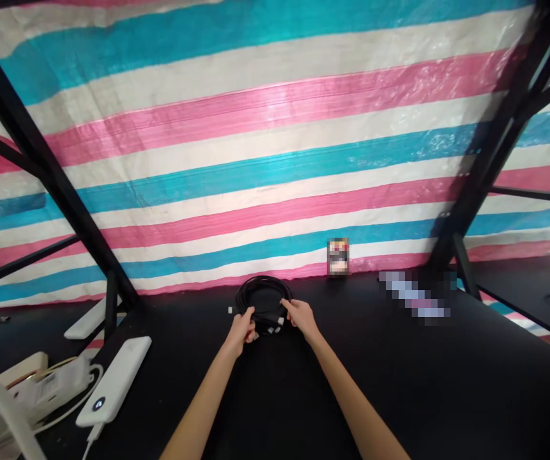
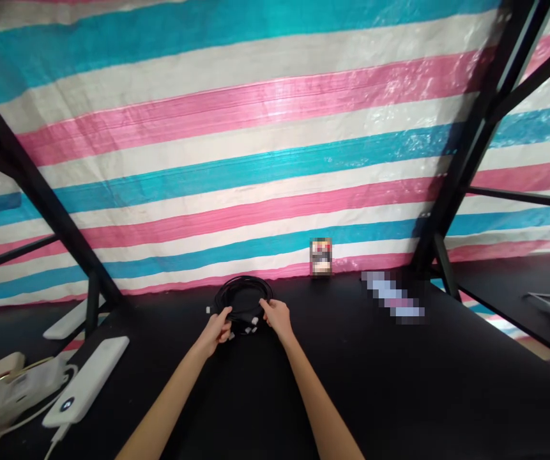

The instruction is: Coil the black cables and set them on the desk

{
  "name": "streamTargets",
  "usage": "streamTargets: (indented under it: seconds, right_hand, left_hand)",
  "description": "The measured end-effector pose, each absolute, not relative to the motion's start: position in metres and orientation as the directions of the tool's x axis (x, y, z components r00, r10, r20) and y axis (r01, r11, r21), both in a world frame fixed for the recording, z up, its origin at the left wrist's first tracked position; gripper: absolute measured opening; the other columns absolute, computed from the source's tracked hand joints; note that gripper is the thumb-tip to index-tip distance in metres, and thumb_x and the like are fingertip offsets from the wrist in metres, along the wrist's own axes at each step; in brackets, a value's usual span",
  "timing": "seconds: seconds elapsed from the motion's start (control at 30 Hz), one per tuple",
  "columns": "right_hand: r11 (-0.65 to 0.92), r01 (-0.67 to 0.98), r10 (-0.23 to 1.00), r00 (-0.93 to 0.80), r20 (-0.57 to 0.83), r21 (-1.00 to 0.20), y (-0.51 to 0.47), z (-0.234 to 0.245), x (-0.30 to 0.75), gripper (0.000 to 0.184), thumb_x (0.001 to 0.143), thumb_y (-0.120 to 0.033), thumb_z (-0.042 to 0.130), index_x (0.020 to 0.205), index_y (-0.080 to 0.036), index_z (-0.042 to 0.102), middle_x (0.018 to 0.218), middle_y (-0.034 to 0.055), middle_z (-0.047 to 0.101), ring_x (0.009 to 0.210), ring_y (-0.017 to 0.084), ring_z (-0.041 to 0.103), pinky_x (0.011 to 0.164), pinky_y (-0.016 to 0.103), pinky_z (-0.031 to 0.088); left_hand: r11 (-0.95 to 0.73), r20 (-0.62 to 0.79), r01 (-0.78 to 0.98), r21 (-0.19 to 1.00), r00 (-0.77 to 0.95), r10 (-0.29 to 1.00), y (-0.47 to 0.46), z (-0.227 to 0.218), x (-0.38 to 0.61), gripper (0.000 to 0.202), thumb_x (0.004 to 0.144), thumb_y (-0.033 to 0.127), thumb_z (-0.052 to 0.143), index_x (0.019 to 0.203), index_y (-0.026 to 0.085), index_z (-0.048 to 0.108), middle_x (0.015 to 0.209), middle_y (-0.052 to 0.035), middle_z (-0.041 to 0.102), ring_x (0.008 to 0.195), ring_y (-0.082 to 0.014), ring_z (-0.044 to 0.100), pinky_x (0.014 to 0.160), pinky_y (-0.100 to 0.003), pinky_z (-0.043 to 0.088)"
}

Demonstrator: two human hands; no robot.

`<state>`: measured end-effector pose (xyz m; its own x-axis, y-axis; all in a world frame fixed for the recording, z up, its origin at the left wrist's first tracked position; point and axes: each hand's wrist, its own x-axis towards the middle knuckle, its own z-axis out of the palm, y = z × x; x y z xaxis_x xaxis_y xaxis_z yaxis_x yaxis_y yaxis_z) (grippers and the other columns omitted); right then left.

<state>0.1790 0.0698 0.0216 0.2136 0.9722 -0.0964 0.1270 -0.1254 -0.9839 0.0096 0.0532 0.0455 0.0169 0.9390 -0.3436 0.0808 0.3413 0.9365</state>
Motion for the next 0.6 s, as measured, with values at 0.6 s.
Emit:
streamTargets:
  seconds: [0.6]
  right_hand:
    - [-0.017, -0.067, 0.920, 0.389, -0.041, -0.998, 0.073, 0.012, 0.206, 0.040, 0.086, -0.038, 0.059, 0.116, -0.011, 0.056, 0.049, -0.0074, 0.054, 0.031, 0.006, 0.042, 0.031, 0.017, 0.032]
  left_hand:
    - [-0.277, 0.305, 0.450, 0.849, 0.012, 0.952, -0.067, 0.150, -0.001, 0.041, 0.086, 0.051, 0.049, 0.062, 0.019, 0.055, 0.056, 0.0005, 0.058, 0.054, -0.0136, 0.057, 0.054, -0.023, 0.043]
